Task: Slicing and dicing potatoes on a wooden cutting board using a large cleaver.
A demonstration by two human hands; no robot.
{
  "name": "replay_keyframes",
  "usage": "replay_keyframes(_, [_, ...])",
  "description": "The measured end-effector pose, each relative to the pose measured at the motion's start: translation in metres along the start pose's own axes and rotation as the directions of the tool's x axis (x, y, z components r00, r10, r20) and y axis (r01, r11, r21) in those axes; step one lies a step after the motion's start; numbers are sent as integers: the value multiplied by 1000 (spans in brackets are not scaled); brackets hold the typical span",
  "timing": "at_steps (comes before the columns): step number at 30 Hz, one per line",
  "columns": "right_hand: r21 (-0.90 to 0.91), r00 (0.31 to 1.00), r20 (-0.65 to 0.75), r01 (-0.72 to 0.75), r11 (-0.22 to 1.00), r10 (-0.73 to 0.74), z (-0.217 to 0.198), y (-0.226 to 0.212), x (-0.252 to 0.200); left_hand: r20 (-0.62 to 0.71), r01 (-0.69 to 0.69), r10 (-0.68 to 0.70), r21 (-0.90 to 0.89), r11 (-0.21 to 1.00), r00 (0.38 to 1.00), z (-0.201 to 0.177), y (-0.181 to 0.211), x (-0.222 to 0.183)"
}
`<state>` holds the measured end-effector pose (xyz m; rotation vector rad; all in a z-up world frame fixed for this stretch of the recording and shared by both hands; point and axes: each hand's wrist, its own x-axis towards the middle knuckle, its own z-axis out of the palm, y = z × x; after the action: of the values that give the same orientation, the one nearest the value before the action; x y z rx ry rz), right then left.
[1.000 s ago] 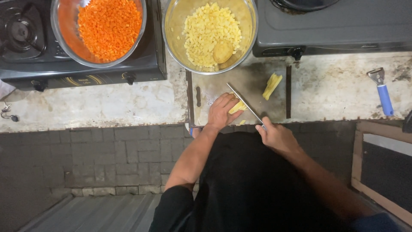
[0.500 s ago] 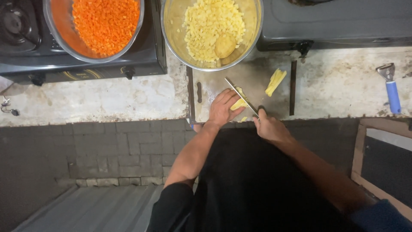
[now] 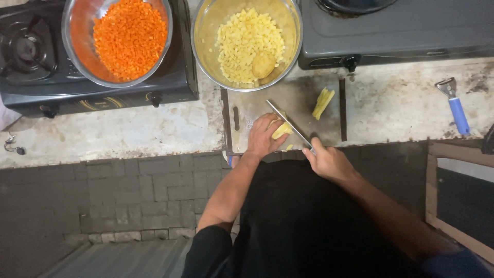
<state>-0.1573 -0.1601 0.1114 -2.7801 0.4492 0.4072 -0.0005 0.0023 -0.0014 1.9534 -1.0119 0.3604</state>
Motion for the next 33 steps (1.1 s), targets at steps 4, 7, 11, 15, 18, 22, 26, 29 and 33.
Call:
replay_keyframes(4, [-6,998,-42,49,999,-49,8,2,-2,-7,6,-6,-53,999,1000,1,-2,-3])
replay_keyframes(7, [69,999,18,41,997,-42,2,0,0,4,5,-5,-82,997,1000,0,-2,-2])
replay_keyframes(11, [29,994,103,36,999,-38,-15,-9,2,-7,9,-10,-103,995,1000,1,-3,-4])
replay_keyframes(15, [17,985,162,52,999,-54,-26,-13,6,-1,16,-16,-137,990,1000,-2,-2,0])
replay_keyframes(18, [33,981,188,50,998,-55,-29,-16,11,-11,20,-22,-132,991,1000,1,-2,0])
replay_keyframes(22, [155,961,275,-39,987,-5,-17,-16,23,-25,23,-27,-142,990,999,4,-2,-5])
replay_keyframes(26, [75,984,177,13,997,-26,4,-4,24,-11,3,-5,-150,989,1000,2,-4,1])
replay_keyframes(29, [79,979,202,-28,997,11,11,-2,26,-18,-10,8,-132,991,1000,0,-3,1])
replay_keyframes(33, [67,957,275,-111,992,89,-2,-2,23,-20,-2,1,-78,997,1000,-1,0,-1])
